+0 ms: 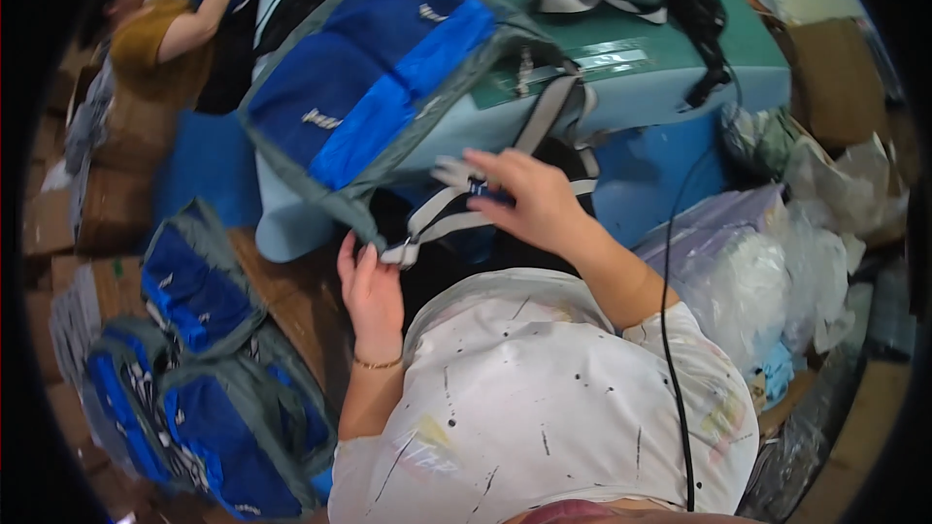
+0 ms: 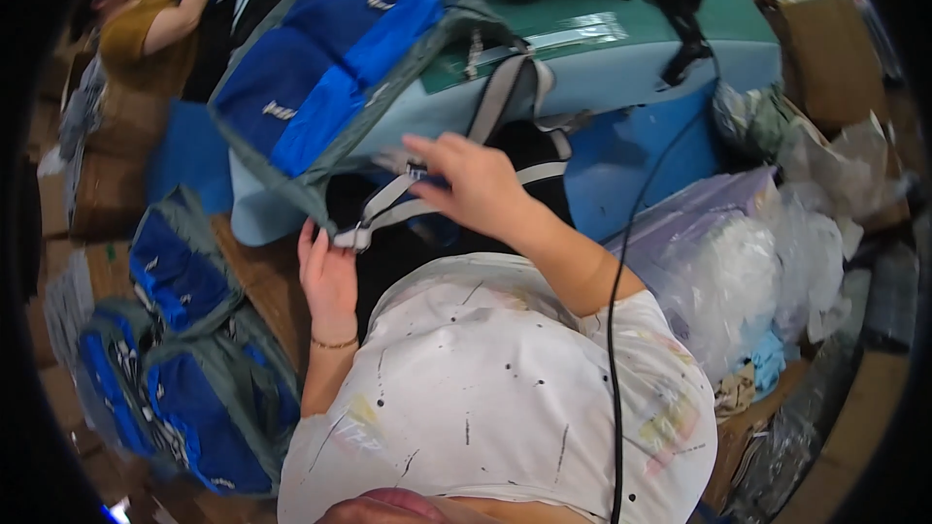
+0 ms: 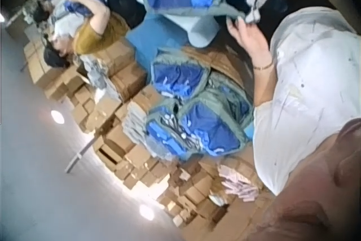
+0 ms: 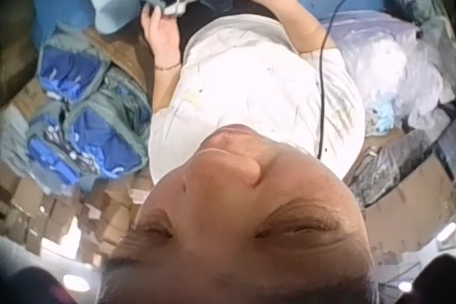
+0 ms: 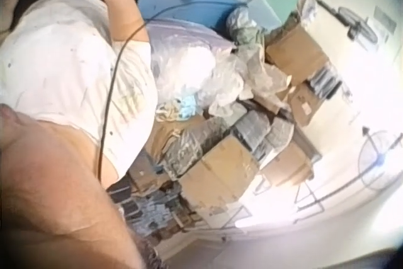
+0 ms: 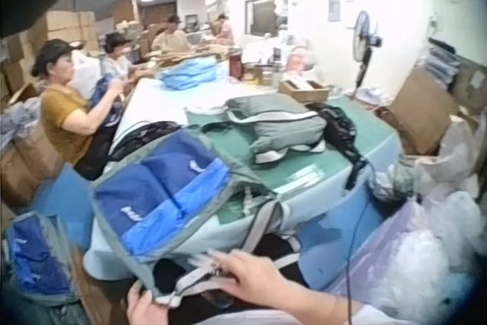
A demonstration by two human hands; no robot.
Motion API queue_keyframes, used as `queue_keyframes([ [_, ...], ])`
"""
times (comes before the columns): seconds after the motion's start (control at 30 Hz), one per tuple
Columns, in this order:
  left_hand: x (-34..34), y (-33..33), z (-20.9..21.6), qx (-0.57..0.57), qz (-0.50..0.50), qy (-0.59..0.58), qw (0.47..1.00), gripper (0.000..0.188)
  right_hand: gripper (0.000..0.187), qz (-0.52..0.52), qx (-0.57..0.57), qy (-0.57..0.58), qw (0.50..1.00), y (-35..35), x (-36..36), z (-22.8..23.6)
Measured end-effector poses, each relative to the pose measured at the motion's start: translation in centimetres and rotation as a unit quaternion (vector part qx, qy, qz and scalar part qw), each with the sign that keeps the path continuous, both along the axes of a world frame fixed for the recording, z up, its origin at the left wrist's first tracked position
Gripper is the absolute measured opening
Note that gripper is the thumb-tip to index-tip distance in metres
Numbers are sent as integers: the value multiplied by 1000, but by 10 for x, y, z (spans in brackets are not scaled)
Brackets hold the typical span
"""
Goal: The recorder is assembling and finishing backpacks by attaching straps, buckles, and trimming loose threads in a factory workshop.
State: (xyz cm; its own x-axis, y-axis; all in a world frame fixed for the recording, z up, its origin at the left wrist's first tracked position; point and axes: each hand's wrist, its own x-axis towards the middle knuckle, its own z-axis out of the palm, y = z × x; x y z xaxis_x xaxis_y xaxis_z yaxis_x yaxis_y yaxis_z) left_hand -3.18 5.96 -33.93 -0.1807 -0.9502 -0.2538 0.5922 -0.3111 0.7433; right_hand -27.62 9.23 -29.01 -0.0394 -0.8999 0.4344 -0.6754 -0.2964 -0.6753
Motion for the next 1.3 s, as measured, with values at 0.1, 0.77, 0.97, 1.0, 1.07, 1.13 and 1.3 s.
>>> queue_keyframes([
  [0.1, 13, 5, -10, -50, -9, -130, 990, 67, 48, -139, -48, 29, 989, -19, -51, 0],
  [0.77, 16, -12, -14, -24, -63, -18, 998, 42, 36, -231, 120, 343, 902, -106, -248, -17],
  [0.97, 14, -14, -18, -20, -74, -19, 997, 44, 37, -306, -86, 408, 856, -88, -215, 4],
  [1.0, 11, -15, -17, -23, -65, -34, 997, 44, 36, -260, -143, 345, 891, -80, -199, 10],
  [1.07, 12, -13, -15, -30, -47, -61, 997, 43, 30, -149, -208, 173, 951, -65, -138, 14],
  [1.13, 12, -11, -11, -37, -44, -66, 996, 41, 28, -8, -88, -7, 996, -30, -70, 3],
  [1.3, 2, -3, 1, -32, -54, -1, 998, 46, 37, 358, 386, -85, 846, 20, 37, -44],
])
